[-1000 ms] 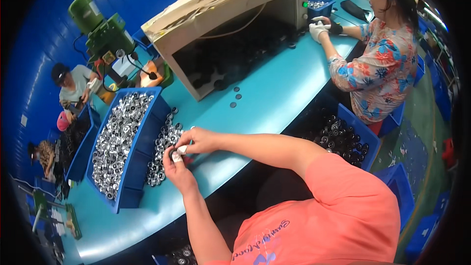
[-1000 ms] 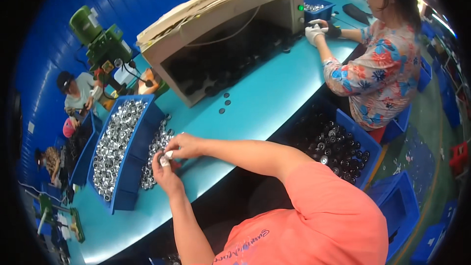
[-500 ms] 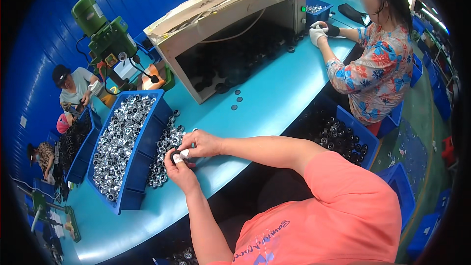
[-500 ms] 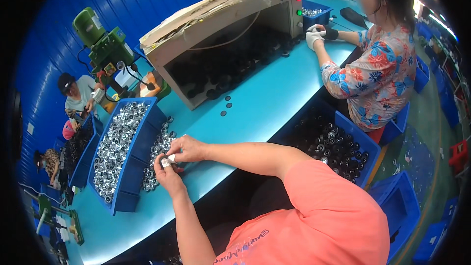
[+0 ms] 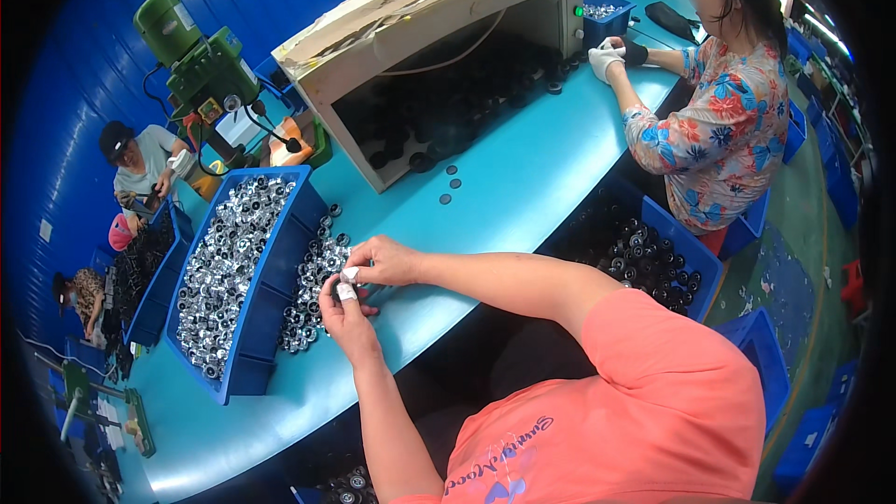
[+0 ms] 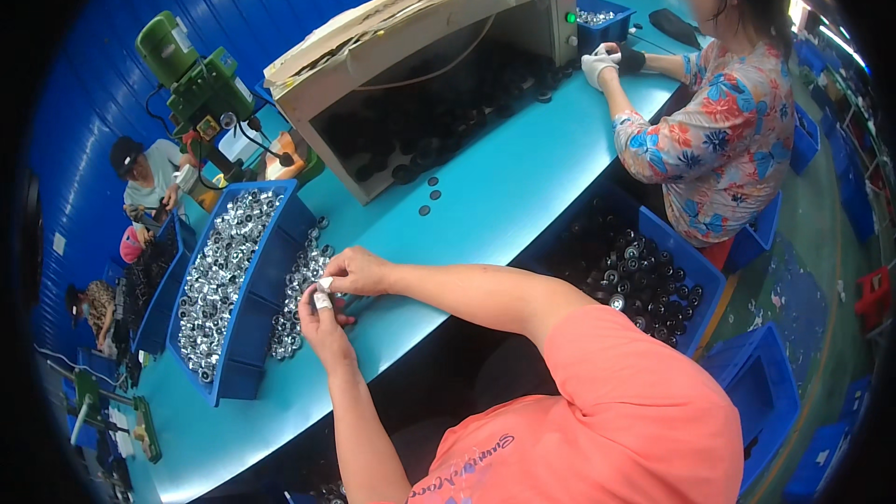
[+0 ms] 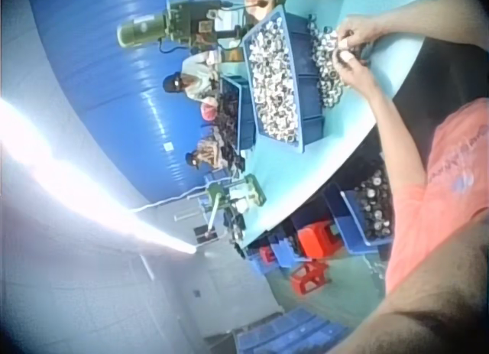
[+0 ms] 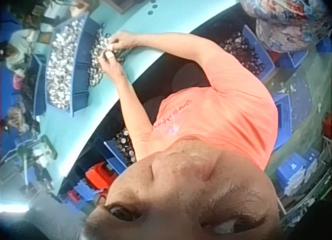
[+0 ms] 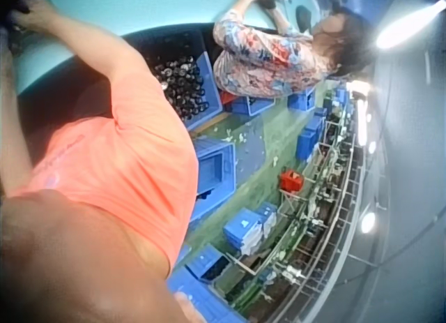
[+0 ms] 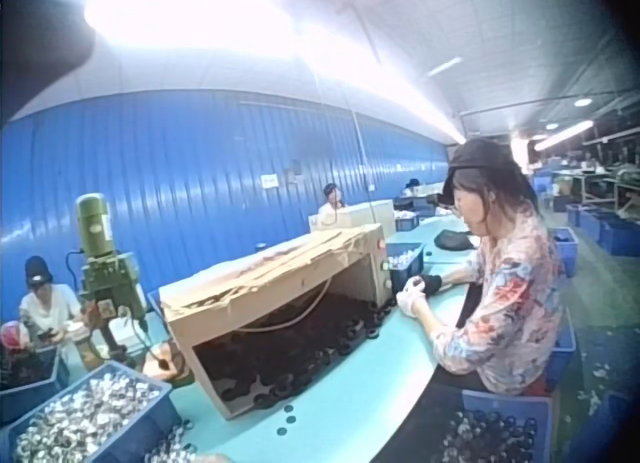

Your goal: Assembling small metal components into black plastic circular parts on a factory production line.

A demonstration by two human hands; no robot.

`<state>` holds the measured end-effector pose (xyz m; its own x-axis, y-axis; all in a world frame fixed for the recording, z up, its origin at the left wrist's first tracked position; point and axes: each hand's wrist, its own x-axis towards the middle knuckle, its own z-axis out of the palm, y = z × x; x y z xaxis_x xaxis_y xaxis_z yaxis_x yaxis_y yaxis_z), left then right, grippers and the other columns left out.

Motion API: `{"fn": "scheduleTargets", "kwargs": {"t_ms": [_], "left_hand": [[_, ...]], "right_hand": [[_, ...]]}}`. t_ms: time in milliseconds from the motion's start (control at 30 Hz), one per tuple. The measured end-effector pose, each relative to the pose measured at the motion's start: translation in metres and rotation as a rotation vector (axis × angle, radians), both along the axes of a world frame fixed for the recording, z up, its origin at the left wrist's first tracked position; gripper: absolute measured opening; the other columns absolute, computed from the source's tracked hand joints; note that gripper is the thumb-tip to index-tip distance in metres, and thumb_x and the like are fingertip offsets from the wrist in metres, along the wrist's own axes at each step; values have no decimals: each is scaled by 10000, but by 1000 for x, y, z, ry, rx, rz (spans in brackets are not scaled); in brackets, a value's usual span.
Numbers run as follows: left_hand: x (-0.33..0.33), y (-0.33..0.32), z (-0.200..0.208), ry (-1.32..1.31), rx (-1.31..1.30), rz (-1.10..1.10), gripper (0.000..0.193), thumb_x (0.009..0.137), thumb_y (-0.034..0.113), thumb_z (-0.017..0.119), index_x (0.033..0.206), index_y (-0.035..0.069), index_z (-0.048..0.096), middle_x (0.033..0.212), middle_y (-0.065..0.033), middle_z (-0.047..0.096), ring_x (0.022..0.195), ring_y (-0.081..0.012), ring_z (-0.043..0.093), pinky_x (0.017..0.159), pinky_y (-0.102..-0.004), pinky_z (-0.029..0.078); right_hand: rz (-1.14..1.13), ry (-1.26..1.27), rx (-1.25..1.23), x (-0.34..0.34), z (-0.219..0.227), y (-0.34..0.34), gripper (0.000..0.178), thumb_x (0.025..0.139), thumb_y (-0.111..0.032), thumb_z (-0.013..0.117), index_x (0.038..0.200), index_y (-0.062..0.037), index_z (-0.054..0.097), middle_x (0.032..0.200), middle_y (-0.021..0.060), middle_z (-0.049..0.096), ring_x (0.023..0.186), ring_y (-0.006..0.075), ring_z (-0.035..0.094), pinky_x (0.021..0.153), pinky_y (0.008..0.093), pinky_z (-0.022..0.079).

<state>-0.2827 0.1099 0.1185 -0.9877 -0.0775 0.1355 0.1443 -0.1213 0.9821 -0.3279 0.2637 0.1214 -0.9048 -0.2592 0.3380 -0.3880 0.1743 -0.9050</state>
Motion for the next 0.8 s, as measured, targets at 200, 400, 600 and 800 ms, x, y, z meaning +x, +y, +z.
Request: {"fn": "scheduleTargets", "kwargs": {"t_ms": [200,400,600,800], "left_hand": [[-4,1,-3,-5,-12,23,204,1028,113,563,1217,66,623,900,-22,620,698,-59,564,505,-207,469],[-8,-3,2,-13,-117,58,273,992,117,616,1260,68,602,936,-26,614,710,-72,563,505,-212,463],[-8,-6,-16,128,-67,-84,507,922,93,697,1396,90,518,1108,-31,614,845,-91,591,590,-214,481],[-5,-7,-13,123,-88,-75,553,917,62,681,1435,92,492,1094,-18,648,890,-76,618,608,-201,491]], "right_hand": [[4,125,30,-2,-2,4,252,855,-272,720,825,-25,756,747,107,696,717,192,651,638,365,493],[-32,143,16,-6,-9,-2,208,886,-220,716,852,-17,746,717,65,663,709,137,614,642,322,481],[1,-151,-109,-4,-6,-6,230,945,-247,662,905,-44,762,704,-26,648,644,55,558,570,243,445],[59,-289,-141,-2,2,0,203,931,-207,690,878,-25,759,705,-23,645,655,55,553,602,237,450]]}}
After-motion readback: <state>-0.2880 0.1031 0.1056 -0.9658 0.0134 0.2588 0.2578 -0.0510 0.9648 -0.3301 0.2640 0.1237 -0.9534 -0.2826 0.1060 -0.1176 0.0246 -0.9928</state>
